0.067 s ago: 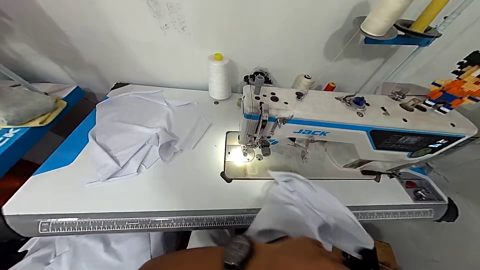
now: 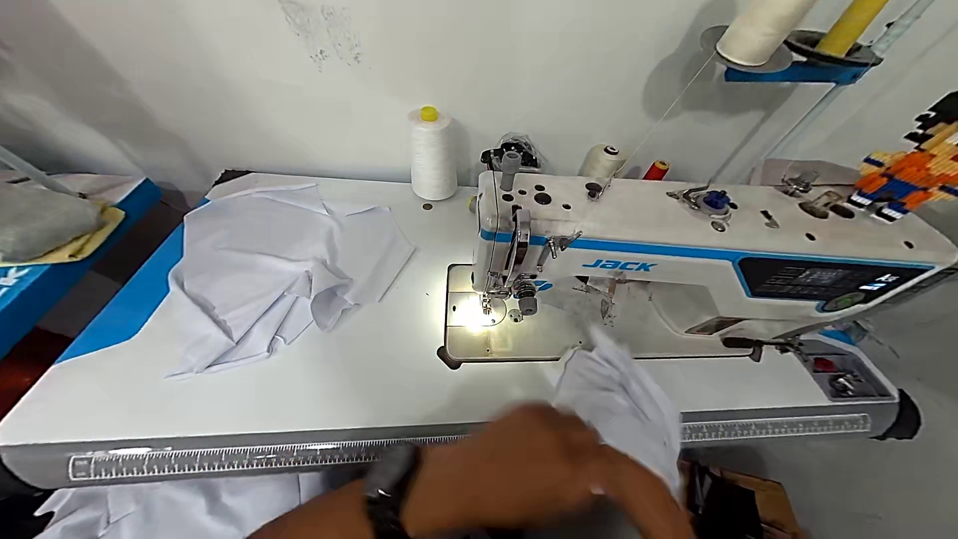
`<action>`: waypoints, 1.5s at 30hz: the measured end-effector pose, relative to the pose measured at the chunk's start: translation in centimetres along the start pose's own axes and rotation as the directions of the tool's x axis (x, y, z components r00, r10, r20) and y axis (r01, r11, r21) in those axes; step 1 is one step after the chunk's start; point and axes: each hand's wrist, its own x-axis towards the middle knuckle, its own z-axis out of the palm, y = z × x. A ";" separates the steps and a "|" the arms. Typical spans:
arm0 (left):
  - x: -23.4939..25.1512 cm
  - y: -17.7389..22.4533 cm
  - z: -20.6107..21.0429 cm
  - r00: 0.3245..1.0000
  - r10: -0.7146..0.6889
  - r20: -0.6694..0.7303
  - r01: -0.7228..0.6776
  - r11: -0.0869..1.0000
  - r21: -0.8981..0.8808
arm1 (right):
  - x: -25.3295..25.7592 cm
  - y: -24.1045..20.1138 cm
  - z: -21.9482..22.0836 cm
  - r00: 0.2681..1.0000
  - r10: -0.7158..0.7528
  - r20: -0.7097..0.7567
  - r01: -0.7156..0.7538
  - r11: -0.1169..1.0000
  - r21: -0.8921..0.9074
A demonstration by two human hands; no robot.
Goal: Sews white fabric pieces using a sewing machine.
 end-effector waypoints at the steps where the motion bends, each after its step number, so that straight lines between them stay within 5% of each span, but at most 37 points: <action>1: -1.0 -3.4 -0.8 0.991 -0.105 -0.081 0.117 0.980 0.163 | 2.1 0.7 -0.1 0.999 -0.024 -0.024 0.024 1.000 0.003; 3: -1.7 -10.1 -0.6 0.956 -0.205 -0.209 0.278 0.860 0.428 | 4.8 1.0 -1.0 0.995 -0.042 0.093 0.046 0.998 -0.043; 6: -0.8 -14.8 -1.0 0.936 -0.331 -0.119 0.338 0.751 0.567 | 6.7 -0.1 -2.6 0.949 -0.097 0.299 0.138 0.983 -0.119; 8: -1.1 -17.0 -0.5 0.981 -0.127 -0.145 0.190 0.758 0.624 | 7.0 -0.3 -3.0 0.941 -0.170 0.292 0.217 0.966 -0.138; 11: -3.5 -18.9 -1.0 0.986 0.063 -0.152 0.030 0.841 0.540 | 8.0 -2.0 -4.8 0.887 -0.274 0.372 0.326 0.942 -0.082; 15: -7.5 -22.2 -2.7 0.966 -0.006 -0.257 0.104 0.924 0.368 | 11.8 -4.3 -5.2 0.765 -0.441 0.470 0.504 0.864 -0.010; 18: -8.6 -21.2 -2.9 0.927 0.018 -0.374 0.100 0.951 0.292 | 13.1 -4.7 -5.0 0.710 -0.497 0.499 0.563 0.826 0.023; 25: -6.7 -17.8 0.5 0.976 0.063 -0.209 0.014 0.937 0.350 | 12.7 -4.0 -5.4 0.747 -0.527 0.406 0.601 0.796 -0.072; 29: -6.5 -17.7 0.4 0.973 0.067 -0.222 0.021 0.928 0.373 | 12.3 -3.8 -6.9 0.738 -0.442 0.509 0.531 0.846 -0.035; 35: -5.8 -17.9 0.4 0.980 -0.017 -0.197 0.093 0.919 0.383 | 13.5 -1.0 -3.9 0.679 -0.723 0.126 0.731 0.652 -0.201; 45: -5.7 -18.1 0.2 0.969 -0.043 -0.242 0.145 0.895 0.423 | 16.4 -0.6 -4.5 0.593 -0.797 0.114 0.797 0.561 -0.221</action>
